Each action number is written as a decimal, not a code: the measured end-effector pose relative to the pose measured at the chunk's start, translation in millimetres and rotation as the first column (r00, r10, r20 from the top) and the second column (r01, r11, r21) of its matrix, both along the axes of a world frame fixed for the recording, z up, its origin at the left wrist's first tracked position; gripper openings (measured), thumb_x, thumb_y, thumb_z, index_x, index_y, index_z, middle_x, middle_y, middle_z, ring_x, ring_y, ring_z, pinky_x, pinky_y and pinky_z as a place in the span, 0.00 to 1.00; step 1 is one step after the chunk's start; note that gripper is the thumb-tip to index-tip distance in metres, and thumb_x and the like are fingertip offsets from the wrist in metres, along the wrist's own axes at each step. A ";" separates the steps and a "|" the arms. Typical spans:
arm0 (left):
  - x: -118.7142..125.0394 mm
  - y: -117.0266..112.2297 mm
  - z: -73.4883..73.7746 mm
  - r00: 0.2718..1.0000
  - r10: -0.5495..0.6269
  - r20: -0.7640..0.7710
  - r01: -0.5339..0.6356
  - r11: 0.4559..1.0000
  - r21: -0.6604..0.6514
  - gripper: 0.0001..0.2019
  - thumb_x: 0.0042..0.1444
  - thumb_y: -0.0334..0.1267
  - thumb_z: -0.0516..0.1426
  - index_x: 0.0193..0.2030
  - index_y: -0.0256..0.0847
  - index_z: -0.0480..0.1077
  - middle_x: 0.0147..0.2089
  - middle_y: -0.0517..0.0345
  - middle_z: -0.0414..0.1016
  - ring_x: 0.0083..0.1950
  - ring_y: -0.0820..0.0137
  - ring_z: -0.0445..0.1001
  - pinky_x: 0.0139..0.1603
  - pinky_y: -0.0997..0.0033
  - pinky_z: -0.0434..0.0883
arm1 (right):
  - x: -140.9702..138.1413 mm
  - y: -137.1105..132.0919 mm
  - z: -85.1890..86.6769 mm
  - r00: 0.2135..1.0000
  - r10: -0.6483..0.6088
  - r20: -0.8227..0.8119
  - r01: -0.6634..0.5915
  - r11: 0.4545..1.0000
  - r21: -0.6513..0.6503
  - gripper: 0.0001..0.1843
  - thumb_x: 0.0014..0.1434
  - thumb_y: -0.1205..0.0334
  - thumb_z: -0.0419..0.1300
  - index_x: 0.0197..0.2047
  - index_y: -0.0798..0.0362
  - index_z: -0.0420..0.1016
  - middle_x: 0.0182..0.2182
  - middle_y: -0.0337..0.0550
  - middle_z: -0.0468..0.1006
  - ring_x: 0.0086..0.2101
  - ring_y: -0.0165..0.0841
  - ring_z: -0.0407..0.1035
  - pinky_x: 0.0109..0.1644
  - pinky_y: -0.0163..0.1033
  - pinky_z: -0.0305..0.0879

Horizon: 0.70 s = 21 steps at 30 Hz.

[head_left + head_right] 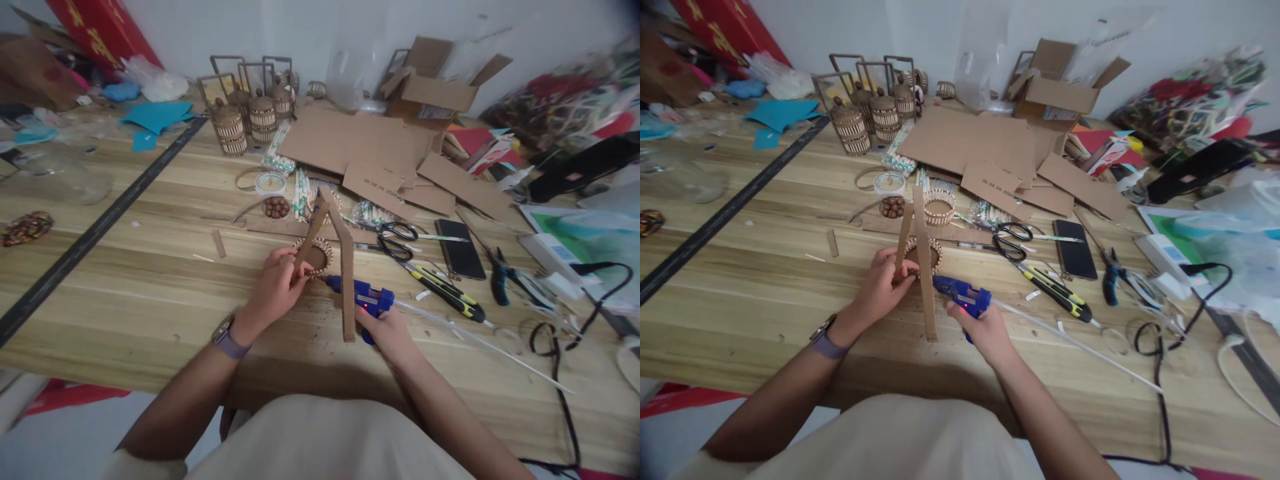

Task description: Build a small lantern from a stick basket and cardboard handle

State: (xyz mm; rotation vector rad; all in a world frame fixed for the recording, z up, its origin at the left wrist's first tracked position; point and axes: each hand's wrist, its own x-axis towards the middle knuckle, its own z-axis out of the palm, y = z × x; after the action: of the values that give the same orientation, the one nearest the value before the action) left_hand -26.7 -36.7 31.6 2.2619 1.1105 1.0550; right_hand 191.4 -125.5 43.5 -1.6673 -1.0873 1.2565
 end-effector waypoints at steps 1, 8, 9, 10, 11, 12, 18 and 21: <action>0.4 0.2 -0.5 1.000 0.002 0.014 -0.002 1.000 0.005 0.09 0.61 0.26 0.55 0.36 0.45 0.63 0.42 0.54 0.81 0.59 0.57 0.71 0.56 0.53 0.73 | -0.3 1.0 -0.1 1.000 0.017 0.010 -0.017 1.000 0.016 0.25 0.48 0.35 0.67 0.29 0.51 0.77 0.18 0.35 0.67 0.20 0.28 0.57 0.24 0.35 0.55; 2.0 0.7 -1.6 0.999 -0.006 0.050 0.007 1.000 -0.009 0.09 0.61 0.26 0.54 0.36 0.45 0.63 0.41 0.54 0.78 0.49 0.60 0.75 0.53 0.54 0.74 | -2.6 3.7 -0.8 0.994 0.037 0.098 -0.043 0.997 0.060 0.21 0.52 0.42 0.66 0.38 0.50 0.83 0.20 0.37 0.71 0.21 0.31 0.59 0.24 0.37 0.58; 2.1 0.3 -1.4 0.998 -0.010 0.059 0.011 1.000 -0.016 0.08 0.62 0.26 0.54 0.36 0.45 0.63 0.40 0.54 0.78 0.48 0.60 0.76 0.52 0.54 0.74 | -2.8 3.4 0.7 0.993 0.046 0.109 -0.053 0.997 0.063 0.22 0.53 0.42 0.65 0.40 0.51 0.83 0.19 0.37 0.71 0.20 0.30 0.58 0.23 0.36 0.57; 2.3 -0.3 -1.1 0.997 -0.015 0.071 0.017 1.000 -0.025 0.08 0.62 0.26 0.54 0.35 0.45 0.62 0.40 0.54 0.78 0.47 0.60 0.76 0.52 0.54 0.74 | -2.9 3.0 2.3 0.990 0.056 0.127 -0.065 0.996 0.068 0.23 0.53 0.42 0.65 0.42 0.52 0.84 0.18 0.37 0.70 0.19 0.29 0.57 0.22 0.36 0.56; 2.4 -0.8 -0.8 0.996 -0.019 0.082 0.022 0.999 -0.034 0.08 0.62 0.26 0.54 0.35 0.45 0.62 0.39 0.53 0.77 0.47 0.60 0.76 0.51 0.54 0.75 | -2.8 2.6 3.7 0.987 0.063 0.150 -0.076 0.994 0.077 0.24 0.54 0.43 0.65 0.44 0.53 0.84 0.18 0.36 0.70 0.19 0.29 0.56 0.22 0.35 0.56; 2.4 -1.4 -0.4 0.996 -0.021 0.092 0.025 0.999 -0.042 0.08 0.62 0.26 0.54 0.35 0.45 0.62 0.39 0.53 0.77 0.47 0.60 0.76 0.50 0.55 0.75 | -2.6 2.3 4.6 0.982 0.065 0.175 -0.082 0.992 0.093 0.24 0.54 0.44 0.65 0.45 0.53 0.84 0.18 0.36 0.70 0.19 0.29 0.56 0.21 0.35 0.56; 2.1 -2.5 1.3 0.996 -0.013 0.087 0.019 0.997 -0.069 0.08 0.62 0.27 0.54 0.36 0.45 0.62 0.40 0.53 0.78 0.47 0.60 0.76 0.51 0.54 0.75 | -1.4 2.5 1.9 0.973 0.028 0.231 -0.075 0.977 0.198 0.24 0.55 0.45 0.63 0.47 0.53 0.84 0.25 0.43 0.79 0.26 0.36 0.69 0.28 0.38 0.67; 2.0 -2.5 1.8 0.997 -0.007 0.074 0.012 0.998 -0.067 0.08 0.62 0.27 0.54 0.35 0.45 0.62 0.39 0.53 0.78 0.48 0.60 0.76 0.51 0.54 0.75 | -2.9 1.9 6.9 0.957 0.004 0.291 -0.061 0.981 0.184 0.21 0.54 0.46 0.64 0.45 0.51 0.85 0.29 0.45 0.82 0.29 0.38 0.72 0.31 0.40 0.70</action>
State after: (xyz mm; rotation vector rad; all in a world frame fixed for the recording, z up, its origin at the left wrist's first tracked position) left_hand -24.7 -39.2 33.4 2.1563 1.0879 1.0714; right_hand 188.5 -123.7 50.4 -1.7239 -1.3704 0.9108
